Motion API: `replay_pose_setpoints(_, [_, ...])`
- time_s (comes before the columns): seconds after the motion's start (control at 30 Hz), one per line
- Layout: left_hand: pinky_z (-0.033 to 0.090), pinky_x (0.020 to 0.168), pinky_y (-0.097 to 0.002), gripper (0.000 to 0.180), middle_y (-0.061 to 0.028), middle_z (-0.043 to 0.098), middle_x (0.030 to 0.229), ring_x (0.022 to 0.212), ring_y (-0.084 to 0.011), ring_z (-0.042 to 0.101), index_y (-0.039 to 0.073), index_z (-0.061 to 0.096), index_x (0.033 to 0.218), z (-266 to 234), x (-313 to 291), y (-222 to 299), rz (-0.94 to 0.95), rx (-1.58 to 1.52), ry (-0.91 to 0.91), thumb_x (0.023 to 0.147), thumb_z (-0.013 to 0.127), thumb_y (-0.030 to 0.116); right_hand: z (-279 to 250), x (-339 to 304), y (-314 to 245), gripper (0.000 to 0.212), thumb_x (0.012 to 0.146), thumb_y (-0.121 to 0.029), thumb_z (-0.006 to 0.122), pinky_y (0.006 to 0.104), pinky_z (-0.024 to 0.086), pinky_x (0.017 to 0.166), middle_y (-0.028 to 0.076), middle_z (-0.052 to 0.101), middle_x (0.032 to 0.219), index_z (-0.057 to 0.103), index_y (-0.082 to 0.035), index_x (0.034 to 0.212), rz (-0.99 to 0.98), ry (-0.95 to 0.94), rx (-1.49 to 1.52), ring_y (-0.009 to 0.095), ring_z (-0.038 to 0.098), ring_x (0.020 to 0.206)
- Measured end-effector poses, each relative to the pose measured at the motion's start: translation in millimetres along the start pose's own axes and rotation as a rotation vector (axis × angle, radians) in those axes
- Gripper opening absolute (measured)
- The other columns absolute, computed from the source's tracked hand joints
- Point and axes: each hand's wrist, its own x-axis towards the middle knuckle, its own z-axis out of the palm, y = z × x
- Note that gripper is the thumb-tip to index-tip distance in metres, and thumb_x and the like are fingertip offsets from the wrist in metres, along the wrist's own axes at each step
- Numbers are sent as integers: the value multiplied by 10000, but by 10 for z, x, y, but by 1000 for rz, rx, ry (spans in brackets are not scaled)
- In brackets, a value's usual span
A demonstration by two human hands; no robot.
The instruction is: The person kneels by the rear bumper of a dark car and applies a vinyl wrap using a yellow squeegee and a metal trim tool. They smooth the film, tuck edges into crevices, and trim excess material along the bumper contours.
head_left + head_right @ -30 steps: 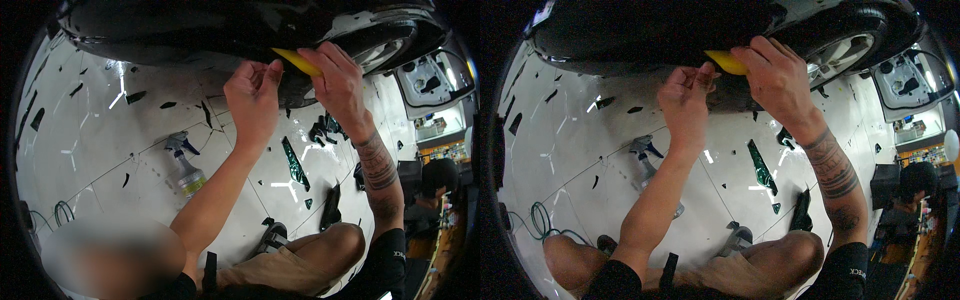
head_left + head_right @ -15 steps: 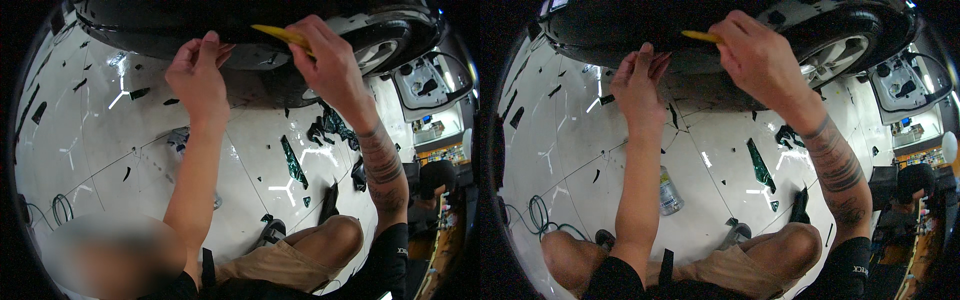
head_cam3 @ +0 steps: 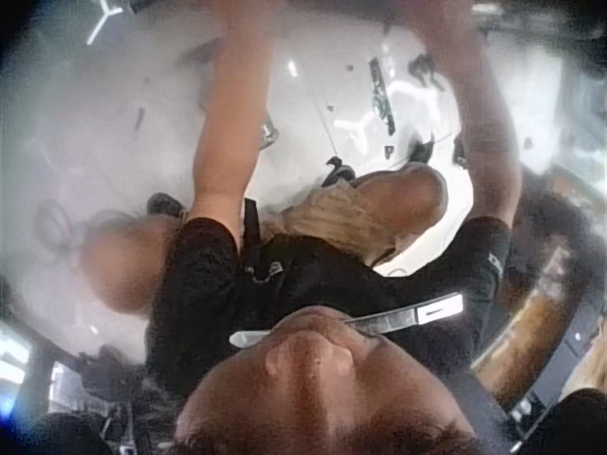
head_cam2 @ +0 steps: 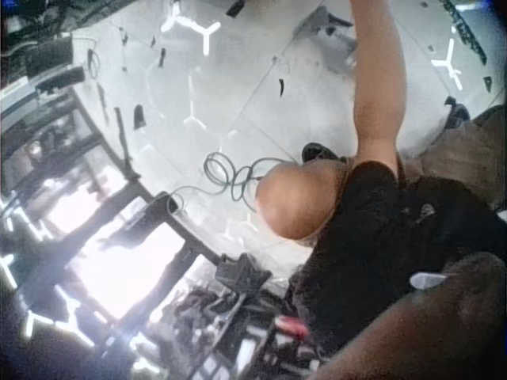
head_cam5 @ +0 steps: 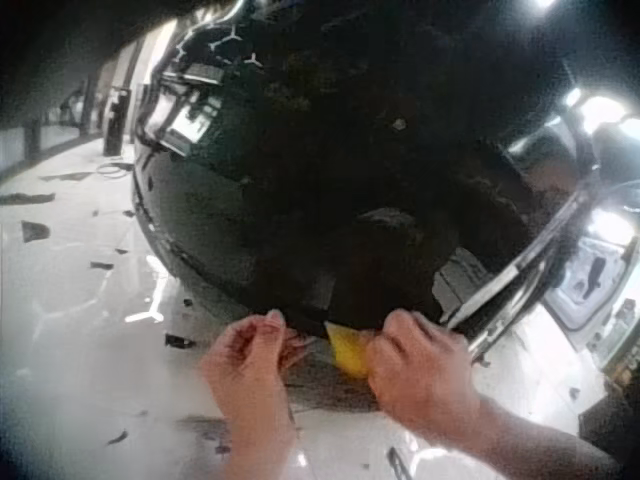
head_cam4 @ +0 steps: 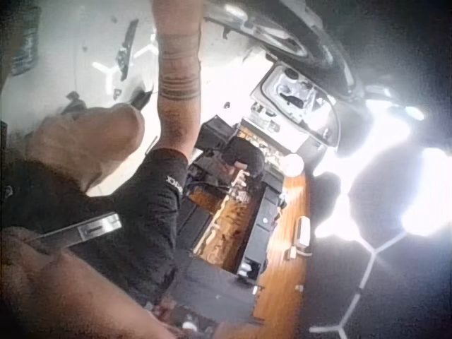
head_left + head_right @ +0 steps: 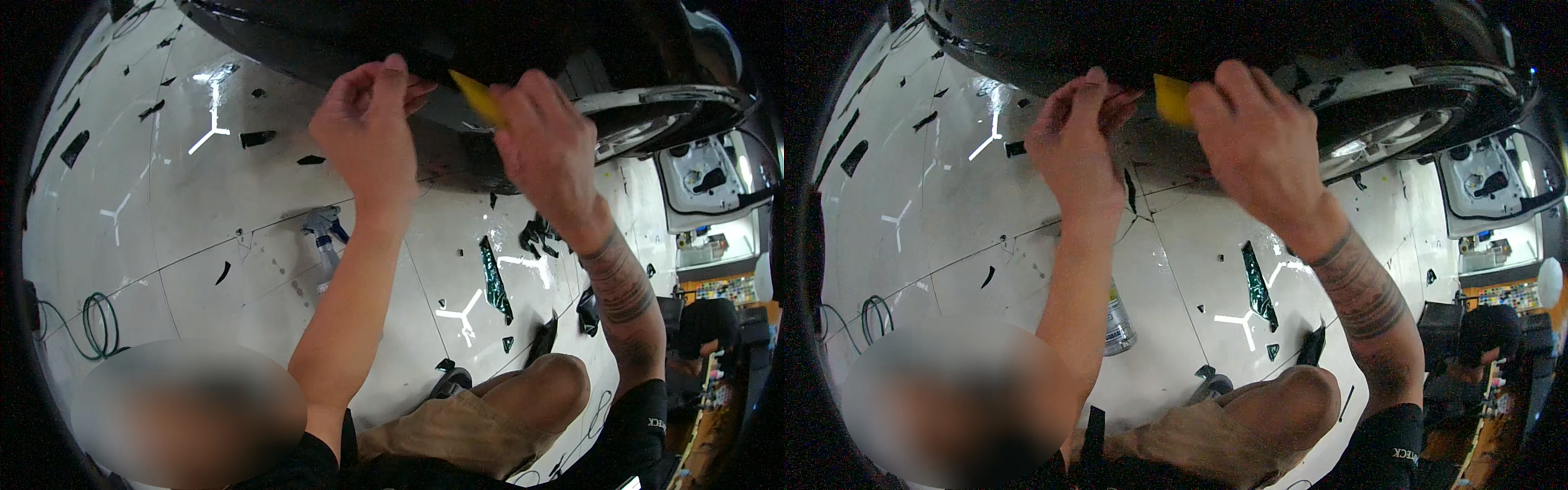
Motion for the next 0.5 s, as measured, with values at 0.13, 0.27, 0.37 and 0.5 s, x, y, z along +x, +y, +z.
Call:
replay_pose_setpoints(0.13, [591, 720, -298, 137, -101, 685, 834, 747, -188, 703, -36, 653, 927, -55, 63, 37, 46, 41, -23, 897, 679, 95, -8, 122, 28, 199, 772, -49, 623, 346, 547, 581, 81, 521, 930, 595, -68, 968, -43, -67, 98, 245, 631, 840])
replay_pose_setpoints(0.27, [589, 723, -292, 145, -98, 686, 807, 746, -182, 701, -40, 655, 923, -61, 100, 76, 90, 101, -149, 909, 675, 103, -29, 216, -164, 183, 794, -49, 641, 343, 548, 587, 80, 522, 904, 602, -61, 973, 7, 21, 67, 231, 636, 824])
replay_pose_setpoints(0.37, [589, 729, -295, 195, -103, 687, 800, 736, -176, 696, -44, 657, 926, -61, 90, 91, 98, 191, -66, 907, 692, 147, -8, 215, -156, 291, 737, -9, 684, 341, 550, 590, 72, 515, 885, 612, -50, 1016, -11, -94, -5, 227, 635, 783])
replay_pose_setpoints(0.5, [587, 700, -293, 192, -107, 686, 809, 737, -172, 691, -44, 660, 924, -146, 212, 261, 97, 50, 113, 906, 692, 144, -115, 404, -304, 307, 695, -23, 714, 342, 549, 569, 69, 512, 886, 603, -53, 979, -47, 6, 64, 222, 632, 790])
